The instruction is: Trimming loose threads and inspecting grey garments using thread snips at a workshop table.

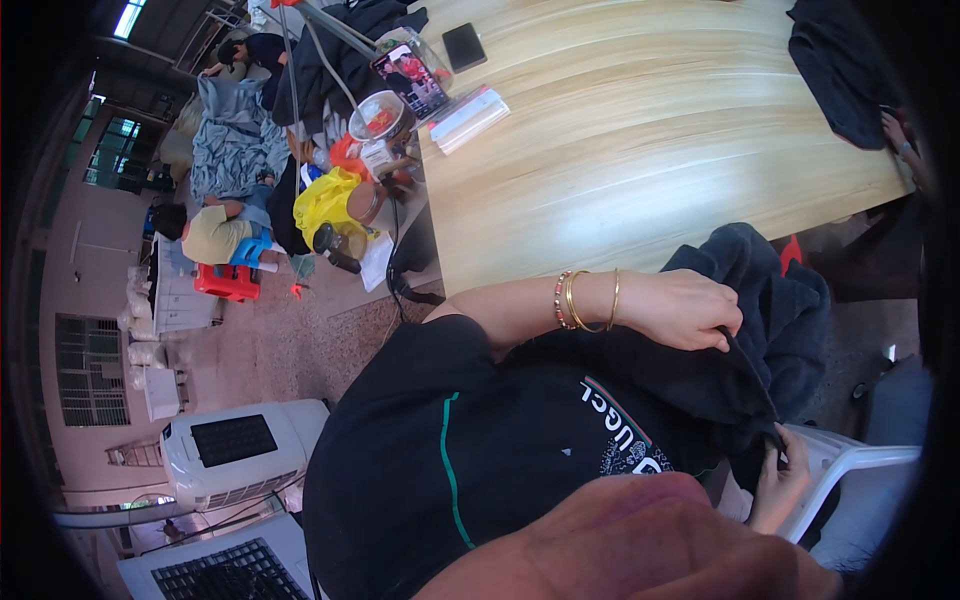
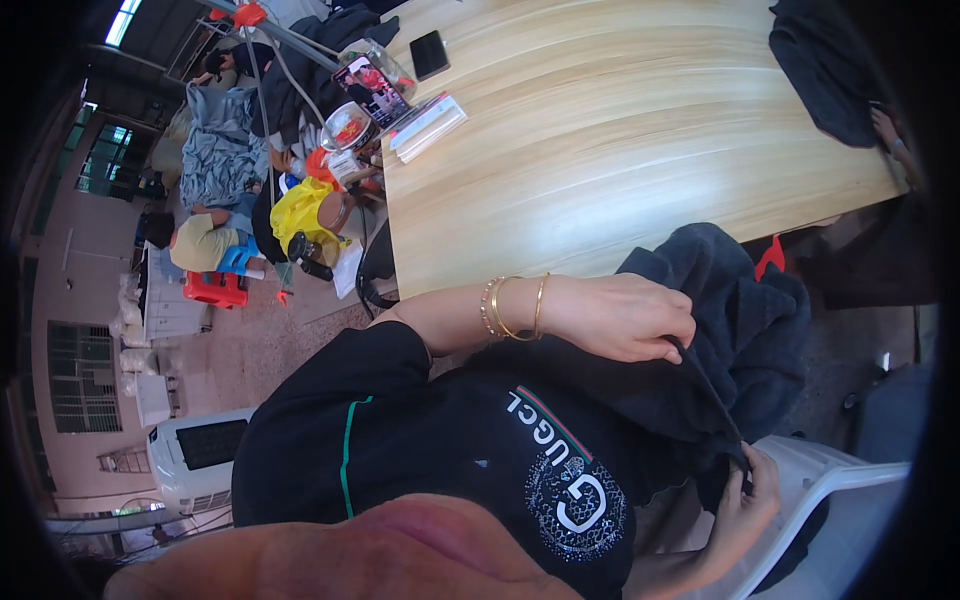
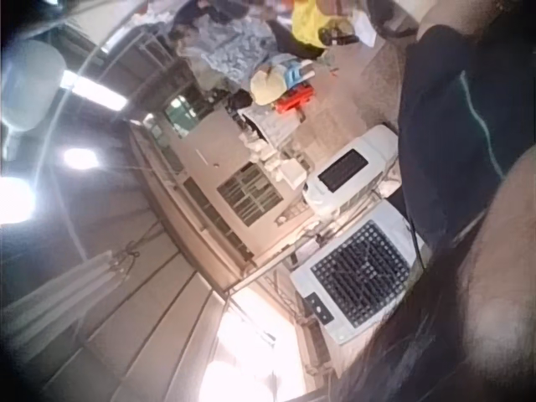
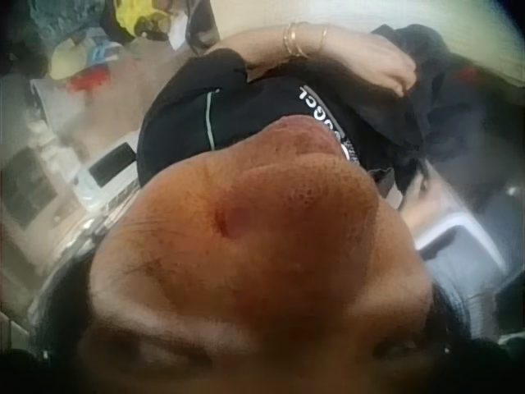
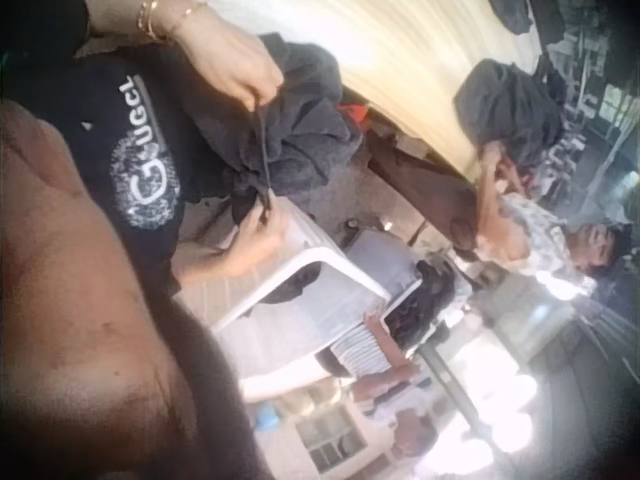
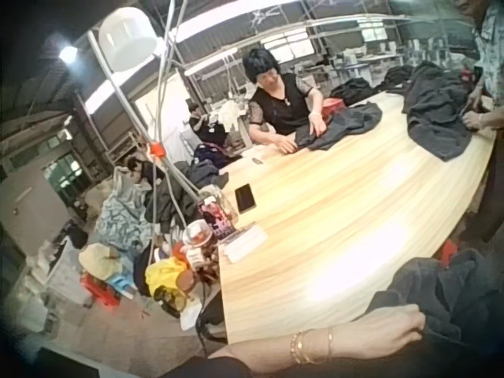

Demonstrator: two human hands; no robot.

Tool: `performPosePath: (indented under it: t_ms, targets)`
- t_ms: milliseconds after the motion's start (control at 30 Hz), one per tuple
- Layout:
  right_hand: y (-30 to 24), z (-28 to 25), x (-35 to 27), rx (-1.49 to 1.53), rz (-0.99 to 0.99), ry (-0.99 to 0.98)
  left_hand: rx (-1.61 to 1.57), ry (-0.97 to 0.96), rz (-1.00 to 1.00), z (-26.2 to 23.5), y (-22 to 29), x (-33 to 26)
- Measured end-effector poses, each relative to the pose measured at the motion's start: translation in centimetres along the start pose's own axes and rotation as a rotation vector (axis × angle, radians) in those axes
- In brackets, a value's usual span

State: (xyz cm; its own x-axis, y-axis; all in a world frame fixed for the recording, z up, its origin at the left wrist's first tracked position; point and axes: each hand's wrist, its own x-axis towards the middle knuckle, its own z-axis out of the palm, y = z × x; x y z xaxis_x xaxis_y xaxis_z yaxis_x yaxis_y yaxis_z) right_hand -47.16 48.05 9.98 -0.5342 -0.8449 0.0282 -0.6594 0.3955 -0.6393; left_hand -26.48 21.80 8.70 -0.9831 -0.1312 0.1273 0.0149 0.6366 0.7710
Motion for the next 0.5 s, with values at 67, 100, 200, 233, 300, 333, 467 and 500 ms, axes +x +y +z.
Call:
performPosePath:
  t_ms: [67,100,200,233,300,333,467,500]
  targets:
    - [0.4,-0.2,-0.8,0.0,0.033,-0.011,-0.08,0.002,-0.039,0.1,0.2,0.0]
    - [0.6,-0.3,-1.0,-0.009,0.065,-0.004,-0.105,-0.033,-0.071,-0.4,0.1,-0.1]
    - [2.0,-0.4,-2.2,-0.021,0.094,0.04,-0.304,0.005,-0.066,-0.3,-1.4,0.0]
    - [2.3,0.0,-2.0,0.001,0.088,0.05,-0.393,0.005,-0.118,-0.6,-1.5,-0.3]
    - [2.5,0.4,-2.0,0.109,0.136,0.054,-0.597,0.061,-0.257,-1.0,-0.7,-0.9]
    - [2.6,0.9,-2.1,0.165,0.161,0.06,-0.636,0.093,-0.339,-1.2,-0.1,-1.1]
    - [2.6,0.8,-2.7,0.286,0.203,0.215,-0.937,0.108,-0.287,-0.9,-1.2,-0.6]
    - [2.8,0.7,-2.9,0.367,0.213,0.291,-1.0,0.116,-0.255,-0.5,-1.6,-0.5]
